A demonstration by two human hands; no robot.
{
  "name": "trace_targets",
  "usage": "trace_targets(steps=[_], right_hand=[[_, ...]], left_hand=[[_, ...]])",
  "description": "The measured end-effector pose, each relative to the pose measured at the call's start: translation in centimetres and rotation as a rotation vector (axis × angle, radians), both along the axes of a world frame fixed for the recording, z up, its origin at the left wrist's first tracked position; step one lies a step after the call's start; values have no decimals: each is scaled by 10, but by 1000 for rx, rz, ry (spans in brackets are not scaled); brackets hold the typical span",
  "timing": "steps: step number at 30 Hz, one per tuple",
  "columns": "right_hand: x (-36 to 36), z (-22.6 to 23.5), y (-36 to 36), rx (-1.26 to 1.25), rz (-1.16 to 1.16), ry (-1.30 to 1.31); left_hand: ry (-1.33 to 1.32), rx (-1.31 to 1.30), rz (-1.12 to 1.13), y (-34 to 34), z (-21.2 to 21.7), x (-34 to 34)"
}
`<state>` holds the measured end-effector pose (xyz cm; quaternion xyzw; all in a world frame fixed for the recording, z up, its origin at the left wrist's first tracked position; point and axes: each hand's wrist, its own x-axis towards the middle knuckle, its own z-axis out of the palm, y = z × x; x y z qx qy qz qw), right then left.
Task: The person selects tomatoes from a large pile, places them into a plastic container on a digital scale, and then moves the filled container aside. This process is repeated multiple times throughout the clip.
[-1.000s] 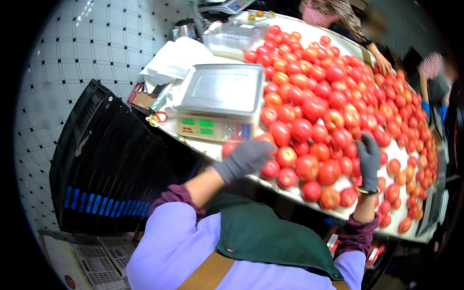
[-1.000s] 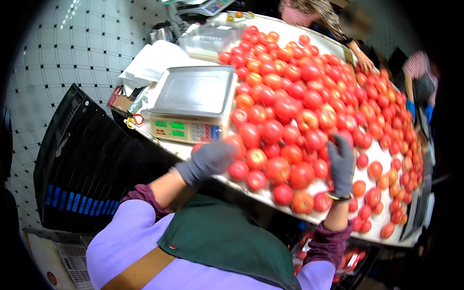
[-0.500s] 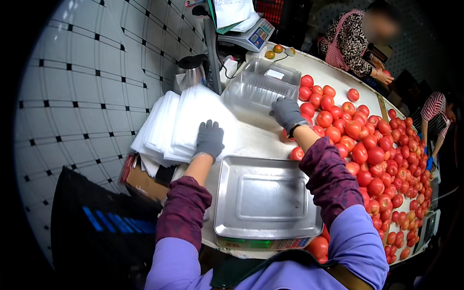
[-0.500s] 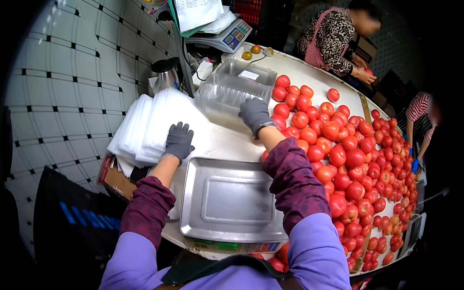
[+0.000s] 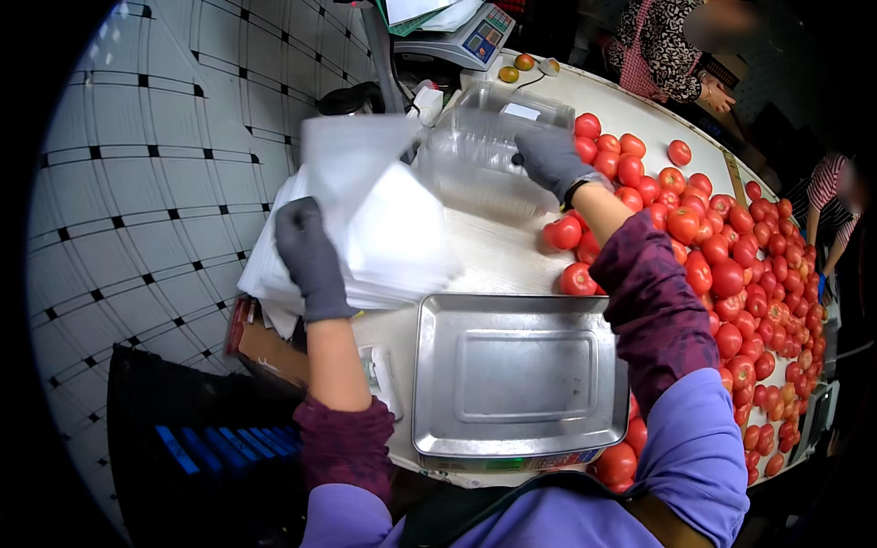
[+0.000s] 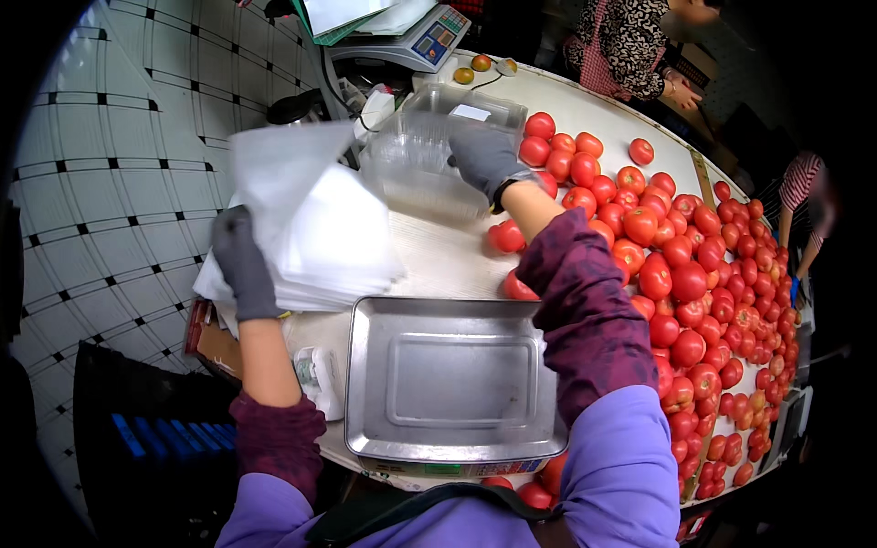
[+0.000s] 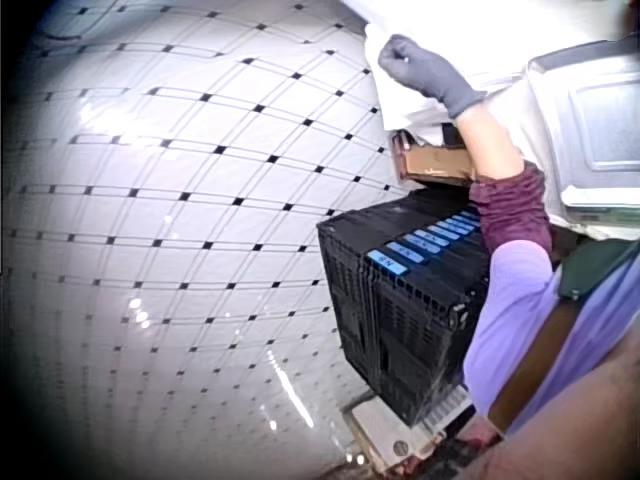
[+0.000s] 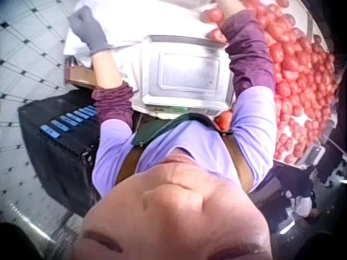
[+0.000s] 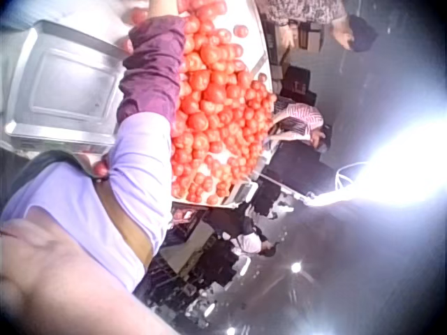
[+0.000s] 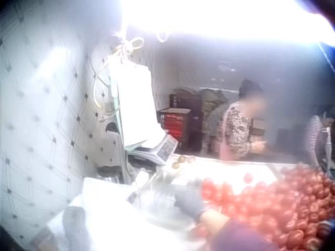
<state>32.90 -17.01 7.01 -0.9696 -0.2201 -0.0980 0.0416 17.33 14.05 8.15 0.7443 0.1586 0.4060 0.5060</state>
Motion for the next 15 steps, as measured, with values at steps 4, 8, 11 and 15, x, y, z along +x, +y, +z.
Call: trace_targets(steps=[4, 8, 11, 15], right_hand=[[-68, 53, -19, 193, 132, -261], [-242, 57, -49, 51, 325, -181], [-374, 25, -63, -48, 442, 134], [-436, 4, -82, 27, 394, 31]], left_hand=[[-369, 69, 241, -29, 53, -94], [-255, 43, -51, -90, 87, -173], [189, 196, -603, -154, 65, -201], [633, 281, -833, -204, 7, -198]])
